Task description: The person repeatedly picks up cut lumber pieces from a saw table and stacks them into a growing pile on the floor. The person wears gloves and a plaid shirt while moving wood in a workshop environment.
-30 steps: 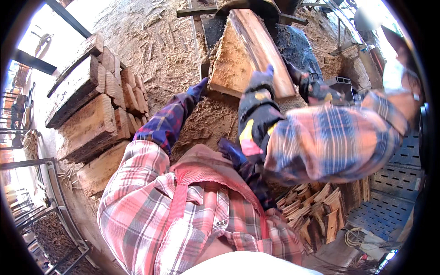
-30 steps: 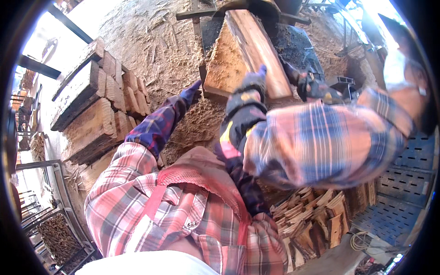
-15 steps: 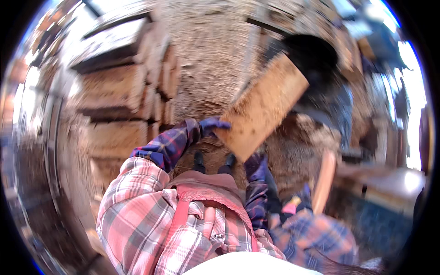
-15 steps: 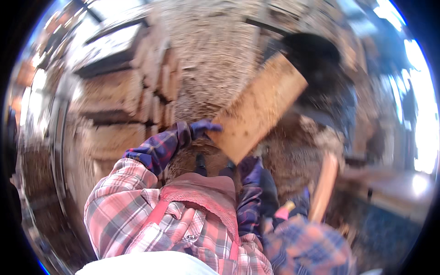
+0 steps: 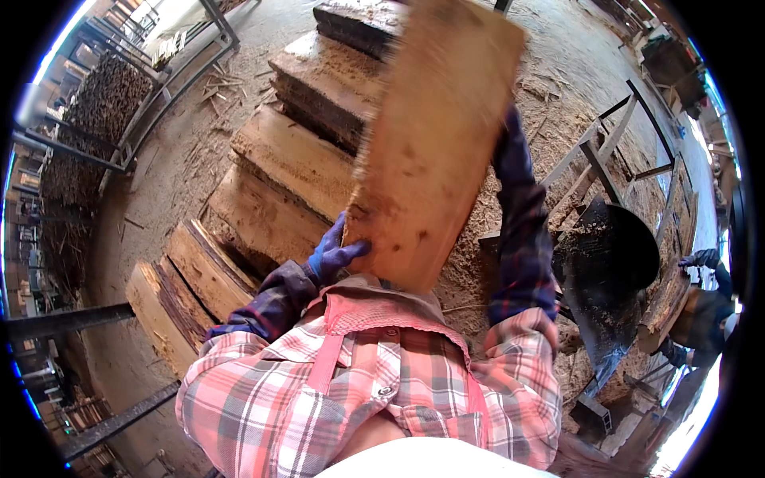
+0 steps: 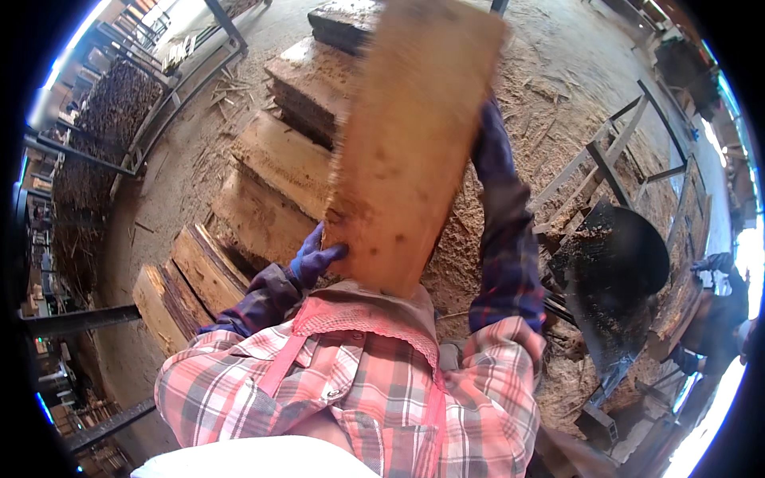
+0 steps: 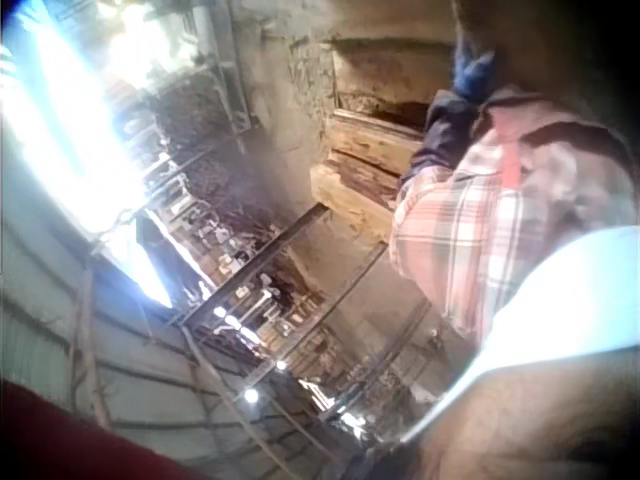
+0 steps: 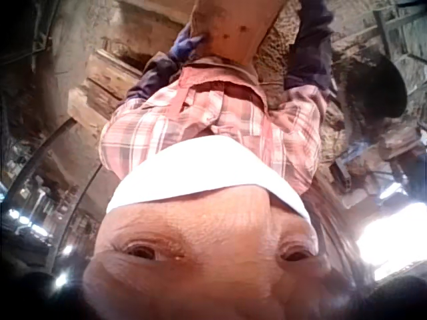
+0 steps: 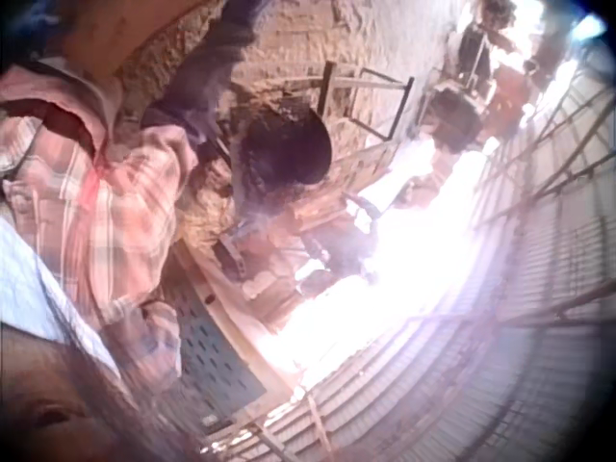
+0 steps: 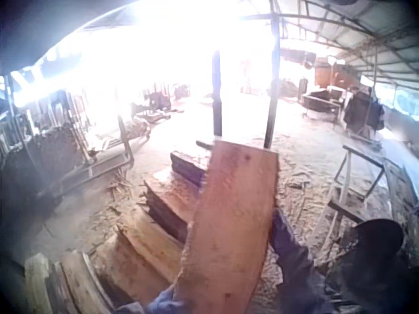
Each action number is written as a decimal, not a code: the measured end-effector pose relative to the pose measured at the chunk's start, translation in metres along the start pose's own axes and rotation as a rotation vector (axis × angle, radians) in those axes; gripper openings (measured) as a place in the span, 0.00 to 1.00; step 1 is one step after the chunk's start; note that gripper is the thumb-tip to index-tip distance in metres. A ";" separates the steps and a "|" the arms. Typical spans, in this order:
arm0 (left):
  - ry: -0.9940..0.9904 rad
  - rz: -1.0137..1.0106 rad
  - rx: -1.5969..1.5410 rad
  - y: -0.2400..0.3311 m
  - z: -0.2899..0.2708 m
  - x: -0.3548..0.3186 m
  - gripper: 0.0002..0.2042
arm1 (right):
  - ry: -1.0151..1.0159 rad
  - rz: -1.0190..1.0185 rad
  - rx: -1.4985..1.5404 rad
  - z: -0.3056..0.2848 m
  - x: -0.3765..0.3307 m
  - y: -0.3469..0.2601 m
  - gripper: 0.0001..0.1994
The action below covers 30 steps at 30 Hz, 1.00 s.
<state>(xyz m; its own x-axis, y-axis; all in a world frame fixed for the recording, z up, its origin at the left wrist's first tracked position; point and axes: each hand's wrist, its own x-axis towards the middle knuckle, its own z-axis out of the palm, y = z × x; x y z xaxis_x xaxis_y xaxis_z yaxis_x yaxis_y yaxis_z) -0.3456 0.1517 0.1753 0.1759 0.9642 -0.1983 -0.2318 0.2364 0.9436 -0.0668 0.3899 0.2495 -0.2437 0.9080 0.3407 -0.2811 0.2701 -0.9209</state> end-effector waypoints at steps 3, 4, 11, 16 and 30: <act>0.076 0.316 0.081 -0.001 0.014 0.047 0.27 | -0.312 -0.188 -0.258 0.029 0.018 -0.044 0.30; 0.098 0.384 0.108 -0.004 0.014 0.070 0.25 | -0.282 -0.157 -0.201 0.055 0.013 -0.060 0.31; -0.280 -0.234 0.094 -0.039 0.075 0.105 0.15 | 0.043 0.341 -0.258 0.000 -0.169 0.024 0.37; -1.022 -0.496 0.428 -0.083 0.184 0.103 0.17 | 0.701 0.616 0.060 -0.076 -0.348 0.034 0.34; -1.357 -0.511 0.598 -0.173 0.443 0.147 0.17 | 2.014 -0.028 0.597 -0.419 -0.581 -0.041 0.39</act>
<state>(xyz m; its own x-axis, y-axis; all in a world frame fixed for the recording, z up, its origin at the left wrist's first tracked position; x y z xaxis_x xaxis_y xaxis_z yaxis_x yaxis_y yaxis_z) 0.1438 0.1990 0.1008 0.8868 -0.1017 -0.4508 0.4597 0.0942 0.8831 0.4750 -0.0149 0.0100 0.7547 0.0256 -0.6555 -0.5591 0.5479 -0.6223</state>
